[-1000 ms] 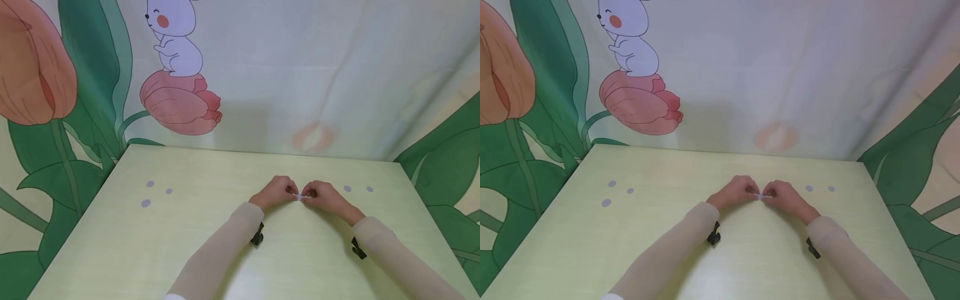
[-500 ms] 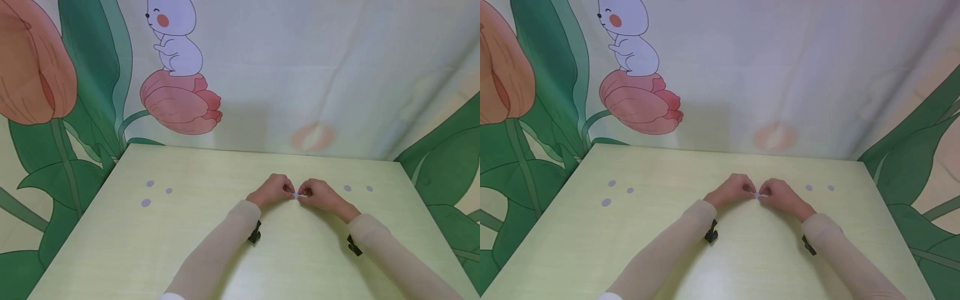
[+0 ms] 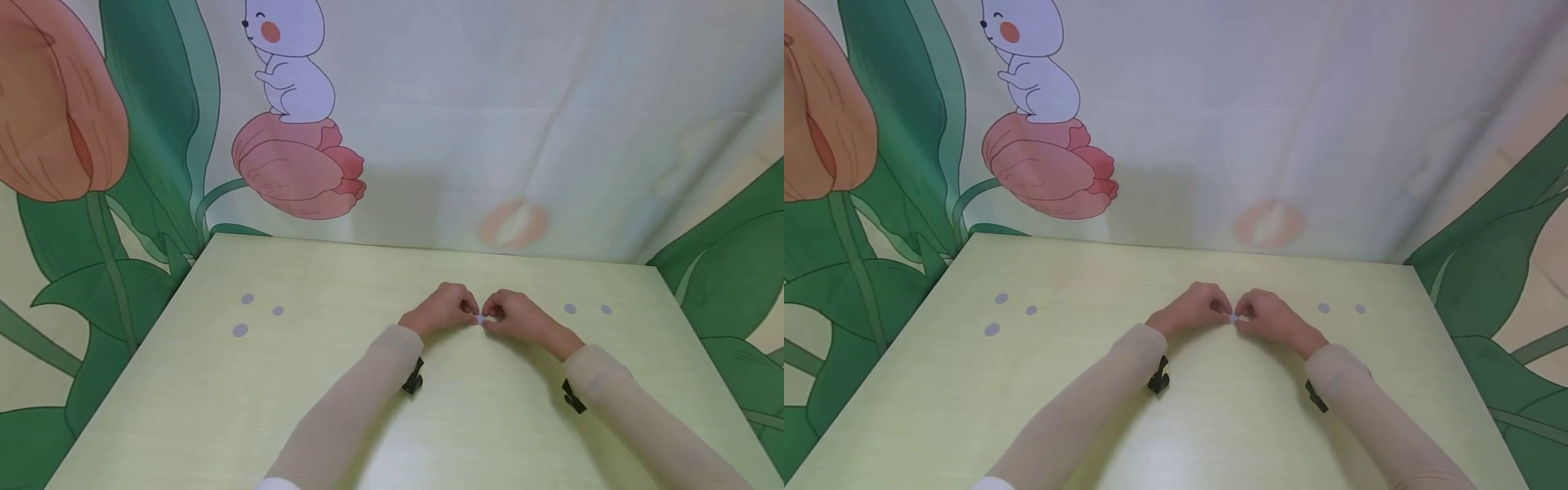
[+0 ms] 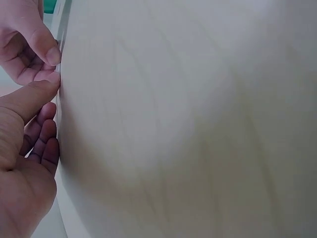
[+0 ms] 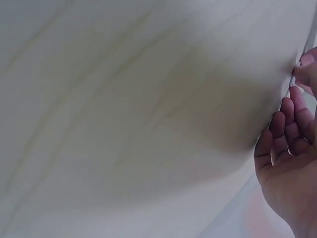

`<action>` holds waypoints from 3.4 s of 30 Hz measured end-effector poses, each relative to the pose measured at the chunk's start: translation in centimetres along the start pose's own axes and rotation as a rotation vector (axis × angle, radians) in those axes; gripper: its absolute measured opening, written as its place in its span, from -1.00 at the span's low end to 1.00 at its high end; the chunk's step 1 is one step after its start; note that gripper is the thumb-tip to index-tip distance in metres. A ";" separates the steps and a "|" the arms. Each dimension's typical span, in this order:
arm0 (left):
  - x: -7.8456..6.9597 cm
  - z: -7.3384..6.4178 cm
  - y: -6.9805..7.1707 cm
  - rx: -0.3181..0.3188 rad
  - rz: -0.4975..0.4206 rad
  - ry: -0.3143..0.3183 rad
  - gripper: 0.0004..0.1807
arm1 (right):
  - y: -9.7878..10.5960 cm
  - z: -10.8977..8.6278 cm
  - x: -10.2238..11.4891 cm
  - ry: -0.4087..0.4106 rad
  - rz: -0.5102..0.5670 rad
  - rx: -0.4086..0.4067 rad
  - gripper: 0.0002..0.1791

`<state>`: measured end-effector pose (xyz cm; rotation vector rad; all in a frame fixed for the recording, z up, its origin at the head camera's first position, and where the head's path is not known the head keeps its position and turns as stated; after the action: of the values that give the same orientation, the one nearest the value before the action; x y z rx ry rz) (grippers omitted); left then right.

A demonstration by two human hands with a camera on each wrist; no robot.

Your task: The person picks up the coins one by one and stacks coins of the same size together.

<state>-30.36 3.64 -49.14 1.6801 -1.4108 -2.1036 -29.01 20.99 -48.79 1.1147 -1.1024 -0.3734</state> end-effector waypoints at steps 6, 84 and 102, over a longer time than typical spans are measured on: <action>0.5 0.1 0.0 -0.004 0.011 0.015 -0.91 | -0.2 0.2 0.1 0.004 0.009 0.018 -0.85; 3.0 -0.7 2.4 0.030 0.027 0.045 -0.93 | -1.8 2.9 1.1 -0.001 0.046 -0.033 -0.88; 4.8 -2.7 4.4 0.022 0.047 0.139 -0.90 | -2.9 5.2 4.1 -0.027 0.050 -0.010 -0.87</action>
<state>-31.93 -3.19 -49.38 1.7459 -1.4227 -1.9132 -30.78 14.05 -49.12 1.0738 -1.1490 -0.3557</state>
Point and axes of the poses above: each hand's wrist, its own z-axis towards the middle knuckle, its own y-axis out of the back of the hand, x = y × z, the point moved 3 cm from there along z, towards the middle knuckle
